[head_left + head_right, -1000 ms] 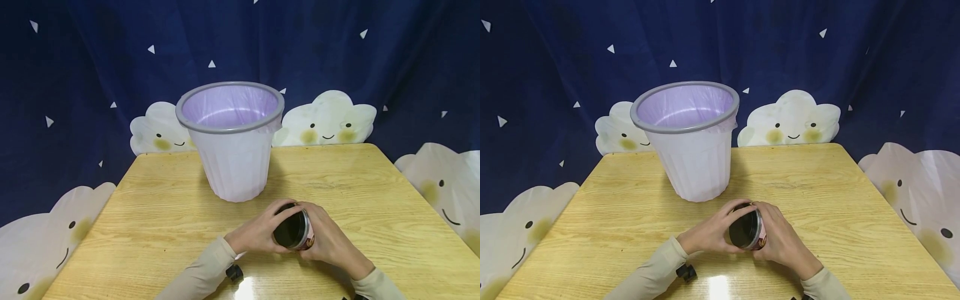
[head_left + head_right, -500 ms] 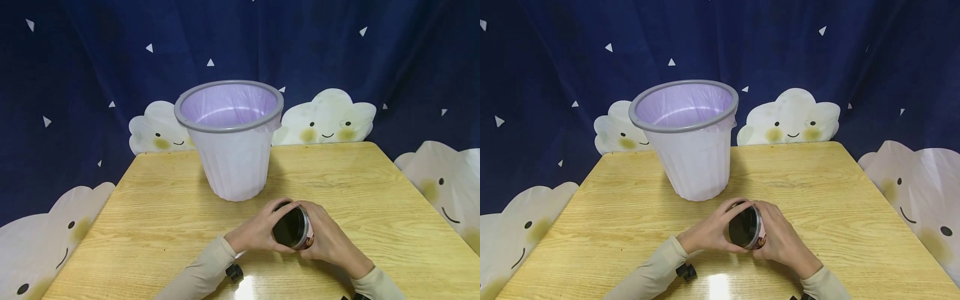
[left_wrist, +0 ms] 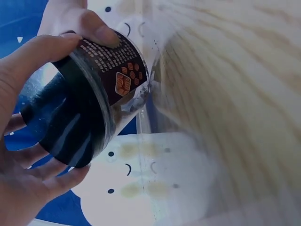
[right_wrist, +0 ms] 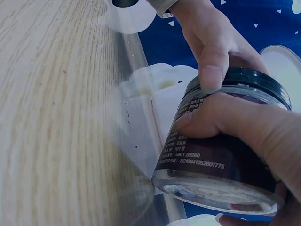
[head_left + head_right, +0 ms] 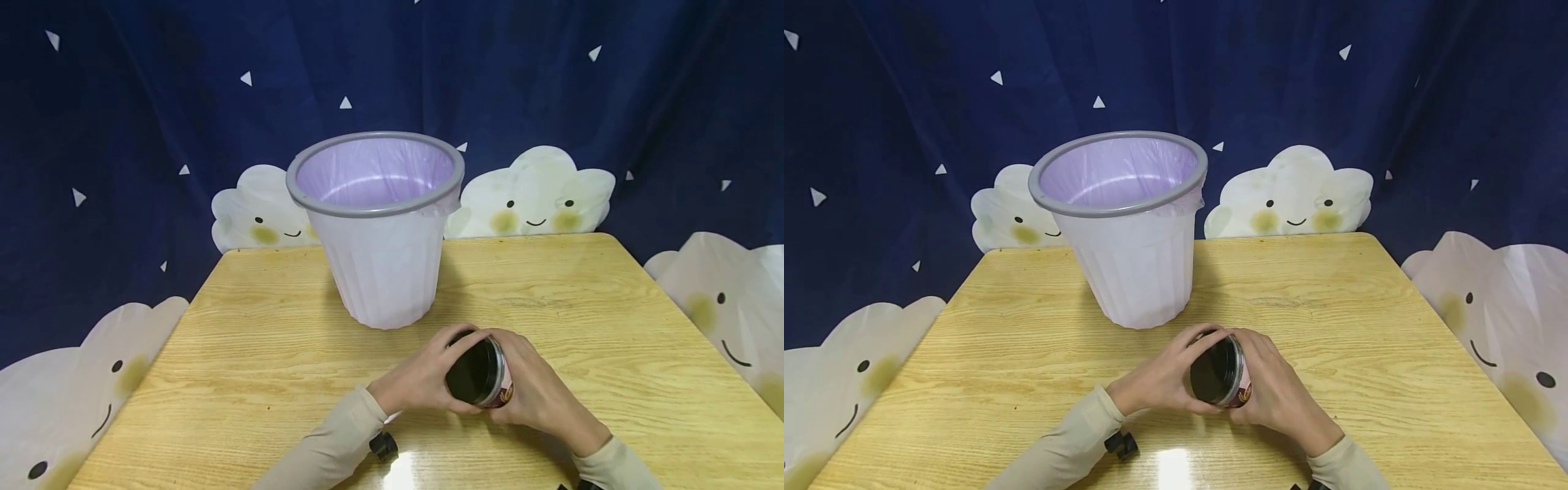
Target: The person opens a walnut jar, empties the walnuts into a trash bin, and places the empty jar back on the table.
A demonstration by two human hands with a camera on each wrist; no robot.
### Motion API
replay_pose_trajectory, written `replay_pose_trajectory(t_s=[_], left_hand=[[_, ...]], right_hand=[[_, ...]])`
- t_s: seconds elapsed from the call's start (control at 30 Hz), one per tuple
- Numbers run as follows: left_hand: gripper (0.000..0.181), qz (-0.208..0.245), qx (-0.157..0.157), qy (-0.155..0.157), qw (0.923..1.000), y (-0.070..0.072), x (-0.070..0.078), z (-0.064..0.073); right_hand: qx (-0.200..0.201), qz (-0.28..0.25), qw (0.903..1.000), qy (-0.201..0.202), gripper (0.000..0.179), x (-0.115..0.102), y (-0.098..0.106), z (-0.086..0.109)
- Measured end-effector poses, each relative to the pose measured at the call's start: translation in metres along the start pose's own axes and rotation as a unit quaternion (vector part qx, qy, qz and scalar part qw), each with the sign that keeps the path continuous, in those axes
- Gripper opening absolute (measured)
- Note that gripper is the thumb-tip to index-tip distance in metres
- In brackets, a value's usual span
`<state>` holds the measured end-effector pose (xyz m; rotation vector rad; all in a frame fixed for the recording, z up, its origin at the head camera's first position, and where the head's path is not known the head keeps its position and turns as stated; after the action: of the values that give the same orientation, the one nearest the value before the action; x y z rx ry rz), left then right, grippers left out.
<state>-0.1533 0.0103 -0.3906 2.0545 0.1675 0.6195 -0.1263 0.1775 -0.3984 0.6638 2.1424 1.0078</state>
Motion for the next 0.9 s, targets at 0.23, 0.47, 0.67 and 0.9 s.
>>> replay_pose_trajectory(t_s=[0.23,0.47,0.67,0.9], left_hand=[[0.114,-0.012,0.003,-0.034,0.9993,-0.0013,0.0003,-0.0014],[0.112,-0.005,0.001,0.014,0.9999,0.0005,-0.0005,-0.0002],[0.111,0.000,0.007,0.003,1.0000,0.0008,0.0005,-0.0001],[0.112,-0.005,0.009,0.004,0.9999,0.0011,-0.0001,-0.0006]], right_hand=[[0.015,0.006,0.9998,0.012,0.107,0.0002,0.0006,0.0001],[0.008,0.004,0.9999,0.014,0.111,-0.0002,0.0007,0.0002],[0.011,0.007,0.9998,0.013,0.111,-0.0004,0.0008,0.0002],[0.010,0.006,0.9998,0.015,0.111,-0.0007,0.0013,0.0000]])
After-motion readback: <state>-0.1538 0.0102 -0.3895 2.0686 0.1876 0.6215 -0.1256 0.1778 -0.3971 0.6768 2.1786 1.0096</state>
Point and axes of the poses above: each hand's wrist, its own z-axis away from the middle knuckle, its own y-axis out of the back of the hand, x = y × z, the point moved 4 cm from there along -z, towards the middle knuckle, and after that the axes turned 3 degrees about y, right-handed, at the moved point
